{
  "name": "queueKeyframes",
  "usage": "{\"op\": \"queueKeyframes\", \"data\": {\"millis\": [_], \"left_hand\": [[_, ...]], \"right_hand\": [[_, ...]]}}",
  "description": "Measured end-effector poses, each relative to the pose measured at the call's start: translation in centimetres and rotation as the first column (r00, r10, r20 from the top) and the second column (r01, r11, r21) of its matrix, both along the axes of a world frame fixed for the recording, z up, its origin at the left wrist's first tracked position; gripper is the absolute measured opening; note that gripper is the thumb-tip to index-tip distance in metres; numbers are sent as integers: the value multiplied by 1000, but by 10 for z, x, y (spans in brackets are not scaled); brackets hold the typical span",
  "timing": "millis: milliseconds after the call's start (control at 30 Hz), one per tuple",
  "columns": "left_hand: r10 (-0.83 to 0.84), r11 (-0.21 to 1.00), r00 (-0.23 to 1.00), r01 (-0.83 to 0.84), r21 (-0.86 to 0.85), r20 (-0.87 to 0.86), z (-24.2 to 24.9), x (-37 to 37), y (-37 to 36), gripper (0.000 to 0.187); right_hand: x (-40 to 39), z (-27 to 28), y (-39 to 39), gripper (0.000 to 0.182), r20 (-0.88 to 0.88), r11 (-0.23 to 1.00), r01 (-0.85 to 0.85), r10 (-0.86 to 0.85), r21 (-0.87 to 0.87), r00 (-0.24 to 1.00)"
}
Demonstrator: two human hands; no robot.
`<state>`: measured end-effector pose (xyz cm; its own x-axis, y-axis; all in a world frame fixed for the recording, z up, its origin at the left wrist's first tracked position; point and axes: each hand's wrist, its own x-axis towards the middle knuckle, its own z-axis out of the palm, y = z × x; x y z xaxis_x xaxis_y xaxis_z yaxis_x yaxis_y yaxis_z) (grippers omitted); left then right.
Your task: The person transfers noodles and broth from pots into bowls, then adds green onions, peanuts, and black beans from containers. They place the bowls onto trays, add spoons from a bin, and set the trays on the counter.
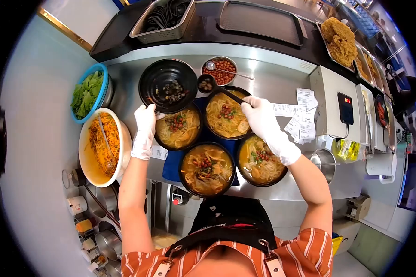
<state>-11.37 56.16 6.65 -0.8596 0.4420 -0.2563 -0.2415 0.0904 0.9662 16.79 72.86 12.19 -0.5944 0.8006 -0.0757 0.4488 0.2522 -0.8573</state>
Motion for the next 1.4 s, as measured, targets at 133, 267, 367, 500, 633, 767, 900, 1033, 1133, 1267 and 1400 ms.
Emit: {"op": "queueKeyframes", "data": {"millis": [133,267,367,500,633,767,900,1033,1133,1267,1400], "left_hand": [[-2,1000,1000,2,-31,4,1,4,1,14],[-6,999,1000,6,-50,8,5,9,3,16],[-16,999,1000,16,-34,-2,4,12,2,15],[-16,1000,1000,16,-5,-24,0,13,1,14],[-15,1000,1000,15,-14,-27,-2,10,0,14],[-2,1000,1000,2,3,-1,-2,7,-3,14],[-11,1000,1000,11,-20,-1,1,8,-4,14],[-36,999,999,37,20,-18,-5,3,-9,13],[-50,997,993,55,46,-107,-17,-4,-10,14],[-34,998,998,36,46,-46,2,-3,-18,18],[107,990,991,-114,-84,-85,13,-27,-34,17]], "right_hand": [[28,-6,-22,23,186,954,-63,8,293,983],[31,-21,-19,23,243,924,-48,-49,380,969],[33,-30,-9,24,164,961,13,-61,277,985],[36,-31,-9,25,105,971,1,-27,240,994],[36,-25,-8,25,201,946,-16,-53,325,978],[34,-21,-11,24,199,943,-22,-48,333,979],[37,-30,-3,23,126,964,-25,-9,266,992],[20,-4,-8,23,-25,991,35,-38,-130,999],[-4,17,-19,24,-44,992,-23,18,-127,999],[-38,26,-42,23,-75,996,-87,85,-29,994],[-45,25,-73,22,21,952,-183,184,244,983]]}}
